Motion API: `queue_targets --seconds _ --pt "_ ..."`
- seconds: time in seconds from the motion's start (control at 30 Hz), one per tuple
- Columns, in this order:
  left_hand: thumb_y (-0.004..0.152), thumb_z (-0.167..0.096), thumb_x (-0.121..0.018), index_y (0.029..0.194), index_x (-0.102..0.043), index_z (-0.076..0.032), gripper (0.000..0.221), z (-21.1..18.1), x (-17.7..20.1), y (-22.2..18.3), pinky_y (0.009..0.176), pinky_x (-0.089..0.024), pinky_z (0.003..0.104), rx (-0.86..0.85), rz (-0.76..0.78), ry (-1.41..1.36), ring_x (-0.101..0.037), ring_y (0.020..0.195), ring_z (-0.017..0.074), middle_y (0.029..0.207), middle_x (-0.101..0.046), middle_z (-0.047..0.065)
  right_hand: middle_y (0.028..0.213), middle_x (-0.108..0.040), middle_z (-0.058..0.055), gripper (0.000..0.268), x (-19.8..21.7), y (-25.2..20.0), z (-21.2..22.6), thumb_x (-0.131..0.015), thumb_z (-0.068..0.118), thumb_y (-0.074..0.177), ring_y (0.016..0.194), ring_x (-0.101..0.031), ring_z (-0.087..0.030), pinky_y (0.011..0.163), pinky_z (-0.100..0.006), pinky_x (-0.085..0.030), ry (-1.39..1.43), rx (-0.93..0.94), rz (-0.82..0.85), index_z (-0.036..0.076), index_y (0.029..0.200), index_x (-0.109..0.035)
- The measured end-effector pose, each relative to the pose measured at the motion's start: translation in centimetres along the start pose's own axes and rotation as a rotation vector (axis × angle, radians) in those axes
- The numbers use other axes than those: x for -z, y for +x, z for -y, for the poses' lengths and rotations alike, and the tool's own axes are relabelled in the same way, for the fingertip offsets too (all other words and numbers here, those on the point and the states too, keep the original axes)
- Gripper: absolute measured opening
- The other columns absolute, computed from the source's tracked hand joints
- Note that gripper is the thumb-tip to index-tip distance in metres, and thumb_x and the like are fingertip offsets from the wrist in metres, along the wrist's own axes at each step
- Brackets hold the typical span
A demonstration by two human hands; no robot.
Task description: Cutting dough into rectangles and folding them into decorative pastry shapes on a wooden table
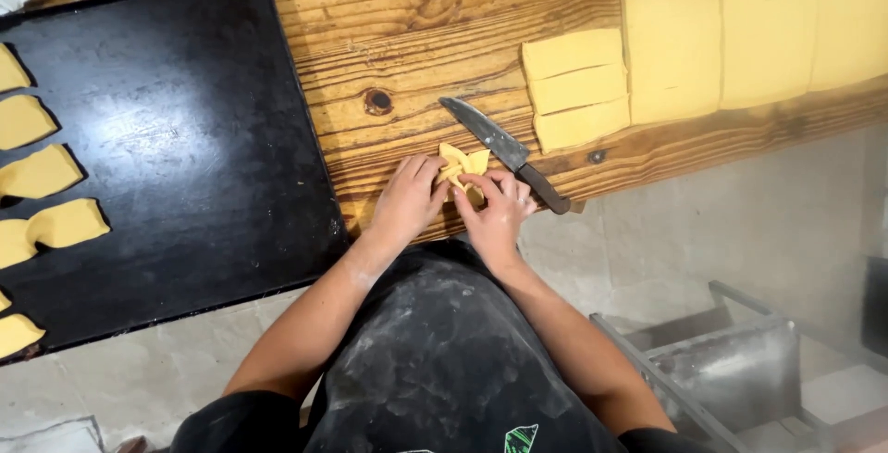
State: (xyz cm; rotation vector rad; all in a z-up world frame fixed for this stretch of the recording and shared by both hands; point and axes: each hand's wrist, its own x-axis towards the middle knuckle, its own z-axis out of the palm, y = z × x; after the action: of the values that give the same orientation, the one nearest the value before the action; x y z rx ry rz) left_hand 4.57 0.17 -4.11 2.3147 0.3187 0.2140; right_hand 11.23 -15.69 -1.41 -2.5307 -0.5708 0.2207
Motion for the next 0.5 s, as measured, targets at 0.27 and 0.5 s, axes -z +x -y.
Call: queue_targets --seconds 0.27,0.5 --pt "0.094 -0.02 -0.071 0.104 -0.067 -0.011 0.013 0.0 -0.6 0.6 0.085 -0.055 0.042 0.125 -0.029 -0.165 -0.066 0.092 0.0315 0.089 -0.062 0.006 0.101 -0.054 0.009 0.017 0.5 0.3 1.1 -0.079 0.043 0.086 0.108 -0.049 -0.021 0.096 -0.044 -0.028 -0.092 0.054 -0.043 0.036 0.101 -0.074" --pt "0.094 -0.009 -0.068 0.102 -0.073 -0.015 0.011 0.2 -0.4 0.5 0.087 -0.054 0.046 0.176 -0.019 -0.355 -0.065 0.092 0.0386 0.089 -0.064 0.009 0.103 -0.053 0.008 0.016 -1.5 0.5 0.4 -0.08 0.043 0.085 0.111 -0.048 -0.023 0.098 -0.049 -0.03 -0.062 -0.103 0.002 0.034 0.097 -0.074"
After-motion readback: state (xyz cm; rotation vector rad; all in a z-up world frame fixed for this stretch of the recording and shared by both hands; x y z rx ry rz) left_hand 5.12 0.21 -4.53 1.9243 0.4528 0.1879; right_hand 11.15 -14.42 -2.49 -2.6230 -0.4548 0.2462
